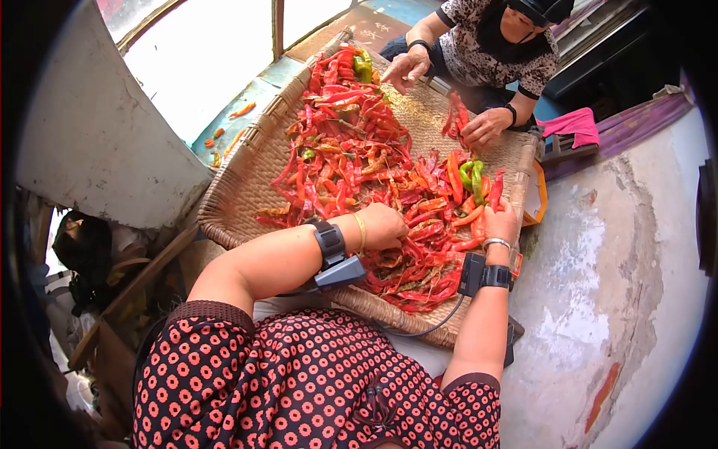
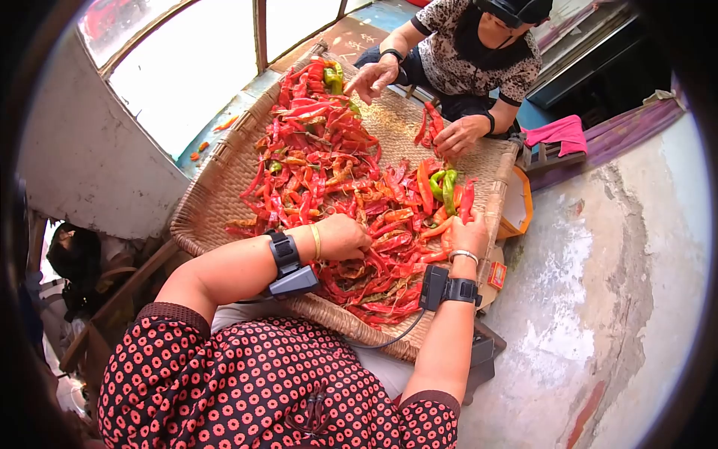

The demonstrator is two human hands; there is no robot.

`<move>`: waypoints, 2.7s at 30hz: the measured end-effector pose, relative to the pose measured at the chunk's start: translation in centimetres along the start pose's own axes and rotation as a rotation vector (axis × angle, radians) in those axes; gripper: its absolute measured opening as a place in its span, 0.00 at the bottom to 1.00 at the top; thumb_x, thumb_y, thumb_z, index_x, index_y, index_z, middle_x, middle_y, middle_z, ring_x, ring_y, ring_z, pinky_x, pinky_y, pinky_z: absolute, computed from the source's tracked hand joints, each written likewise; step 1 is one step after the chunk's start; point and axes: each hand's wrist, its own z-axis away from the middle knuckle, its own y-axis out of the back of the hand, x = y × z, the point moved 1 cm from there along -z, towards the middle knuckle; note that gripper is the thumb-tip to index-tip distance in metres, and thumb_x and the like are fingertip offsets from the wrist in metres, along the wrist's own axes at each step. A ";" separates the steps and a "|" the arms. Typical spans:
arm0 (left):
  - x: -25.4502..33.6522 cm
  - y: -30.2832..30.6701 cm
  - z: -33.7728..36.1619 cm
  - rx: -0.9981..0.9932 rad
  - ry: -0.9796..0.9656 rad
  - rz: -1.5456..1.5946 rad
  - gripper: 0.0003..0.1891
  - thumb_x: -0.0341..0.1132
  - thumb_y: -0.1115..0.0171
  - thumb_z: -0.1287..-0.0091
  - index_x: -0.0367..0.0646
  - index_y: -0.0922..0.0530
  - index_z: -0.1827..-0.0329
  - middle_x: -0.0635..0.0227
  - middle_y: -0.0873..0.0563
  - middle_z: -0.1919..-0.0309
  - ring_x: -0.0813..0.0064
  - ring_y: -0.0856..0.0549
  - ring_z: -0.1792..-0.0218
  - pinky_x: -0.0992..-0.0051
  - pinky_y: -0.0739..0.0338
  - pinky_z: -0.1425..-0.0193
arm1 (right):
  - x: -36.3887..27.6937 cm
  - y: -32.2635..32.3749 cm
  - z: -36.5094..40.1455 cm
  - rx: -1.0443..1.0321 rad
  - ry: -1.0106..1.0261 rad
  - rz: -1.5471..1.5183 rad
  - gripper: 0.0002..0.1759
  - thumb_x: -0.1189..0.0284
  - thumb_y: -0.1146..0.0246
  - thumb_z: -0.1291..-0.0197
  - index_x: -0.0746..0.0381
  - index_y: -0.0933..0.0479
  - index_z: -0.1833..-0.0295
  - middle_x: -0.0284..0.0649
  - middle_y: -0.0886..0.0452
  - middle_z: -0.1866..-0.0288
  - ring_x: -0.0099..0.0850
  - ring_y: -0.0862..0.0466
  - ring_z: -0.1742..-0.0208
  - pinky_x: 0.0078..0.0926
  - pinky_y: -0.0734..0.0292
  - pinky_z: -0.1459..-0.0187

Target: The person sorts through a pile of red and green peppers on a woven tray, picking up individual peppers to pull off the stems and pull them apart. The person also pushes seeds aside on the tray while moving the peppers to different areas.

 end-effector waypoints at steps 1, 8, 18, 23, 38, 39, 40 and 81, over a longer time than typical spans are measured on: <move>0.0 0.0 0.0 0.001 0.001 0.000 0.09 0.39 0.41 0.49 0.44 0.23 0.71 0.63 0.19 0.73 0.61 0.19 0.68 0.64 0.25 0.66 | 0.3 0.4 -0.1 -0.011 -0.021 0.038 0.22 0.66 0.37 0.59 0.58 0.24 0.54 0.42 0.18 0.66 0.35 0.18 0.64 0.31 0.26 0.61; 0.2 0.3 0.1 -0.012 0.016 -0.025 0.09 0.40 0.41 0.49 0.44 0.23 0.73 0.63 0.20 0.74 0.61 0.19 0.69 0.64 0.25 0.67 | 0.7 -0.2 0.0 0.097 0.064 0.088 0.19 0.67 0.34 0.57 0.59 0.23 0.56 0.42 0.20 0.63 0.36 0.20 0.63 0.31 0.26 0.60; 0.3 0.2 0.0 -0.032 0.037 -0.037 0.09 0.40 0.41 0.49 0.44 0.23 0.72 0.63 0.19 0.74 0.62 0.19 0.69 0.64 0.25 0.67 | -4.9 -4.5 5.6 -0.326 0.512 -0.094 0.15 0.71 0.37 0.53 0.62 0.24 0.57 0.47 0.22 0.61 0.41 0.21 0.60 0.32 0.27 0.58; 0.4 0.5 0.2 0.027 0.036 -0.009 0.09 0.41 0.42 0.47 0.44 0.23 0.71 0.63 0.20 0.74 0.61 0.19 0.69 0.64 0.25 0.66 | -3.9 -3.9 4.2 -0.457 0.306 -0.342 0.09 0.75 0.38 0.53 0.64 0.22 0.64 0.38 0.20 0.71 0.26 0.21 0.71 0.22 0.26 0.67; 0.0 0.6 0.2 0.170 -0.025 -0.011 0.21 0.45 0.35 0.53 0.47 0.23 0.56 0.65 0.23 0.59 0.63 0.26 0.52 0.67 0.29 0.51 | -5.0 -1.1 4.5 -0.494 0.156 -0.645 0.18 0.75 0.38 0.48 0.65 0.27 0.50 0.39 0.24 0.61 0.26 0.22 0.61 0.19 0.25 0.60; 0.3 0.7 0.3 0.159 -0.120 -0.038 0.25 0.47 0.33 0.55 0.49 0.24 0.53 0.65 0.24 0.55 0.63 0.29 0.49 0.66 0.31 0.48 | -4.8 -1.3 4.9 -0.538 0.363 -0.280 0.19 0.71 0.35 0.52 0.63 0.25 0.52 0.40 0.23 0.62 0.30 0.21 0.60 0.24 0.26 0.57; 0.5 0.8 0.6 0.157 -0.119 -0.037 0.25 0.47 0.33 0.55 0.49 0.24 0.53 0.65 0.24 0.55 0.63 0.29 0.49 0.66 0.31 0.48 | -4.6 -1.6 5.4 -0.507 0.536 -0.015 0.19 0.68 0.35 0.55 0.61 0.24 0.54 0.43 0.22 0.62 0.37 0.21 0.59 0.30 0.27 0.55; 1.9 4.0 0.2 0.439 -0.051 0.011 0.13 0.39 0.36 0.49 0.44 0.22 0.62 0.63 0.21 0.65 0.63 0.22 0.61 0.68 0.26 0.57 | -9.2 3.3 4.7 -0.394 0.027 -1.120 0.13 0.66 0.47 0.37 0.65 0.26 0.57 0.33 0.22 0.73 0.17 0.23 0.76 0.11 0.28 0.76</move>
